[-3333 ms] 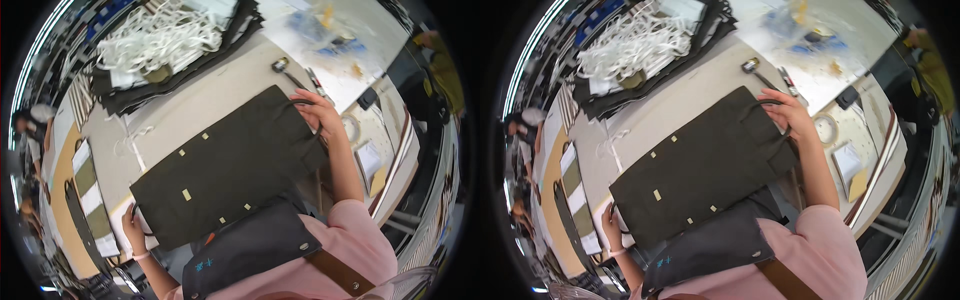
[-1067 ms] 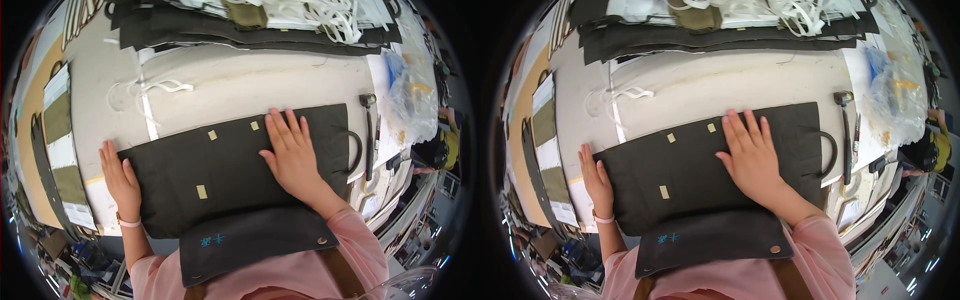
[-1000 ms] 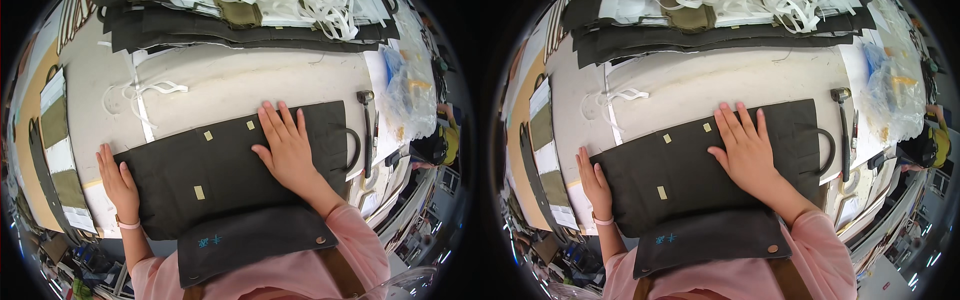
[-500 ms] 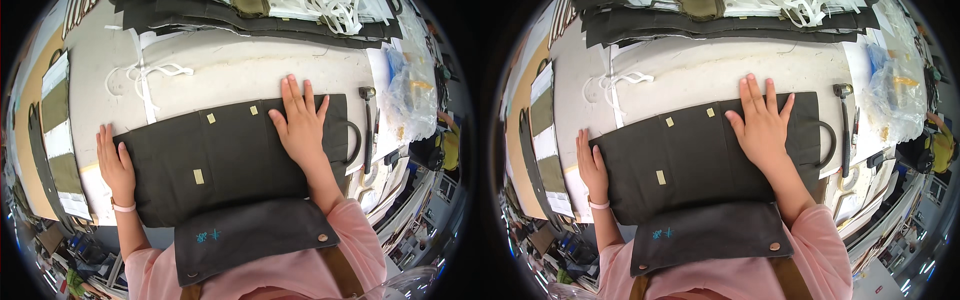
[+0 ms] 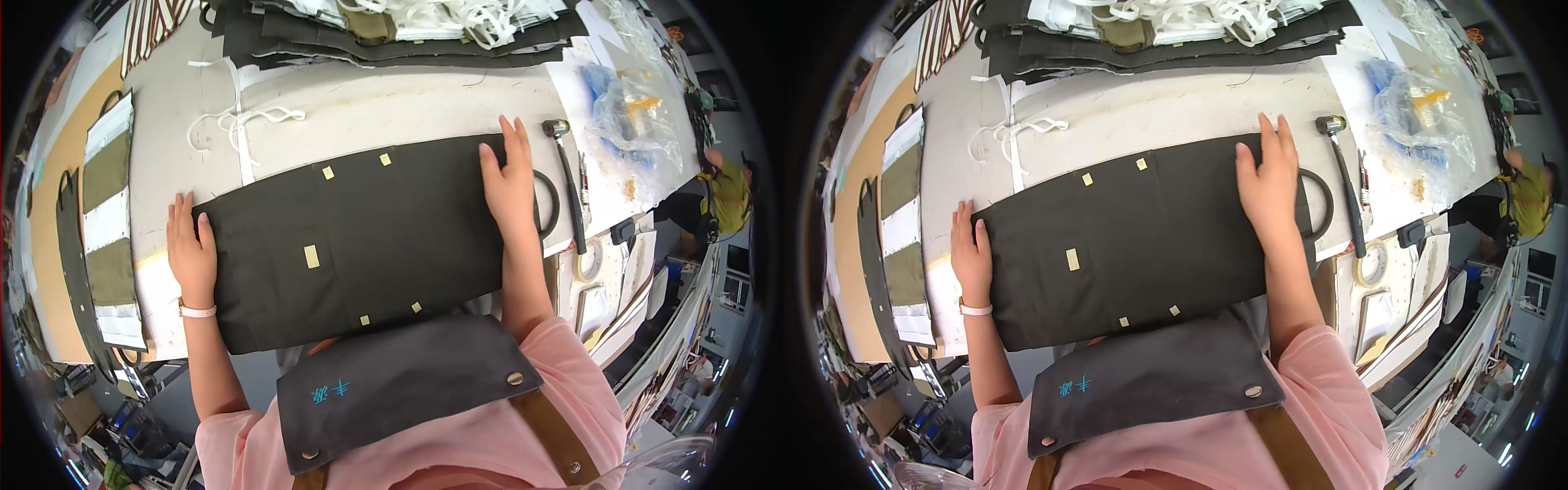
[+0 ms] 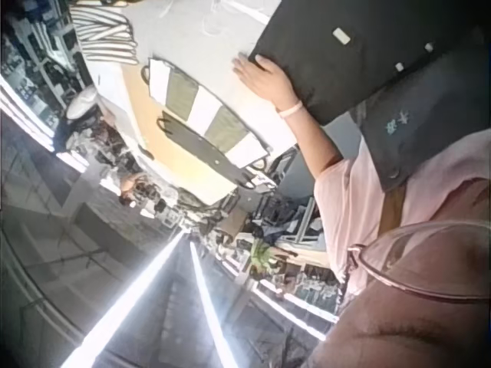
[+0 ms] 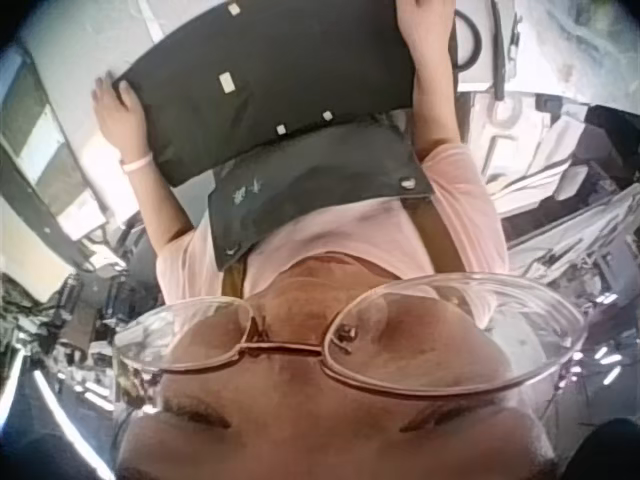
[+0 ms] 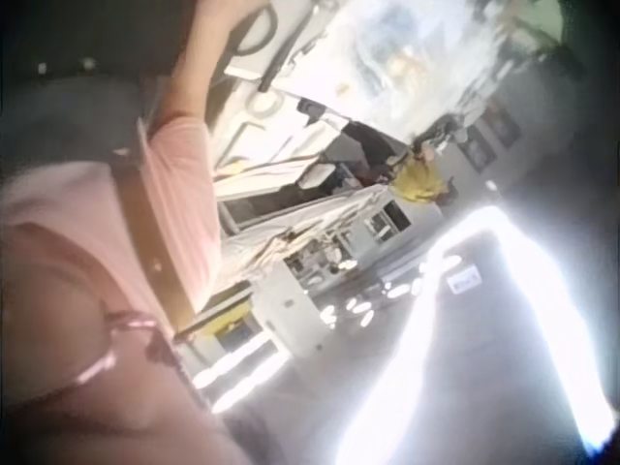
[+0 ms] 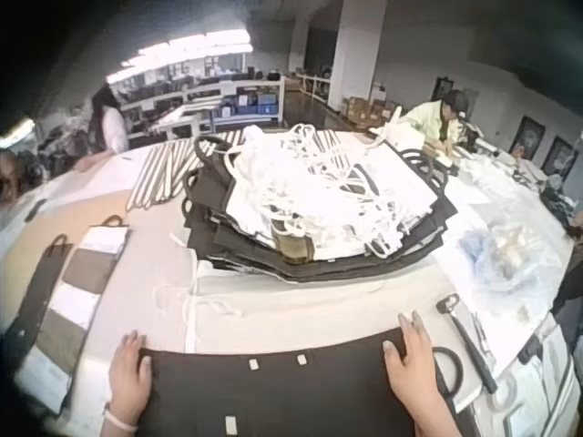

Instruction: The person assembles a green and white striped bag by hand. They use a hammer to secure metal rivets at the corners of the bag and thread white elastic cords through the grommets. The person works on a table in a factory setting, handling the bag and tools directly.

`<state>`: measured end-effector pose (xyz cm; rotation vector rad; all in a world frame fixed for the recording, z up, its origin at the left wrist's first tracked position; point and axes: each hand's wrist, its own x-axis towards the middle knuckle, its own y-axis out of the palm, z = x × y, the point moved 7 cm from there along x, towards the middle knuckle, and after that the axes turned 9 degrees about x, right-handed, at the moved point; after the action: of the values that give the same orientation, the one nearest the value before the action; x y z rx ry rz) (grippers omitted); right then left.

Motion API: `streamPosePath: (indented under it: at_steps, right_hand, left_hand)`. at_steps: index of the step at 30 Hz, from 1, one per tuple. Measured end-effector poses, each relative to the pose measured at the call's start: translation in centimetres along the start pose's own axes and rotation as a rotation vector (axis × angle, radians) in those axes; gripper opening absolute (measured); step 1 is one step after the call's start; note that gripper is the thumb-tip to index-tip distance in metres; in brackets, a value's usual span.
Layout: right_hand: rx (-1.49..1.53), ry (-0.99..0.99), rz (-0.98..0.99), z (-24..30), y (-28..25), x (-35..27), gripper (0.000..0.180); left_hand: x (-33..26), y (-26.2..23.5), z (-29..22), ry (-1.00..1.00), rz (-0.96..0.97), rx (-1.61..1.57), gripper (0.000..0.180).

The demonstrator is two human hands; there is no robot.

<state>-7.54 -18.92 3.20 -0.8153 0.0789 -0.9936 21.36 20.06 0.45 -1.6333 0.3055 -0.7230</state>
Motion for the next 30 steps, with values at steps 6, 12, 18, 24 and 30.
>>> streamPosePath:
  at_steps: [6, 12, 18, 24, 30]
  right_hand:
    - [-0.194, 0.112, 0.018, -5.7, -5.9, -2.0, 0.047]
    - [-0.383, -0.101, -0.013, -8.6, -6.7, -3.9, 0.037]
    - [-0.334, -0.053, -0.086, -8.6, -6.5, -2.2, 0.035]
    - [-0.297, -0.058, -0.179, -9.0, -7.0, -1.9, 0.030]
    - [0.175, 0.270, -0.070, -15.7, -8.2, -1.2, 0.035]
  left_hand:
    - [-1.5, -2.0, 2.3, -0.120, 0.140, -0.359, 0.040]
    - [-6.2, -1.8, 6.5, -0.483, 0.171, -0.825, 0.042]
    - [-9.6, -1.7, 8.8, -0.711, 0.078, -1.257, 0.047]
    - [-12.2, -3.0, 9.3, -0.746, -0.032, -1.678, 0.049]
    - [-15.2, -2.9, 7.3, -0.774, 0.248, -1.540, 0.042]
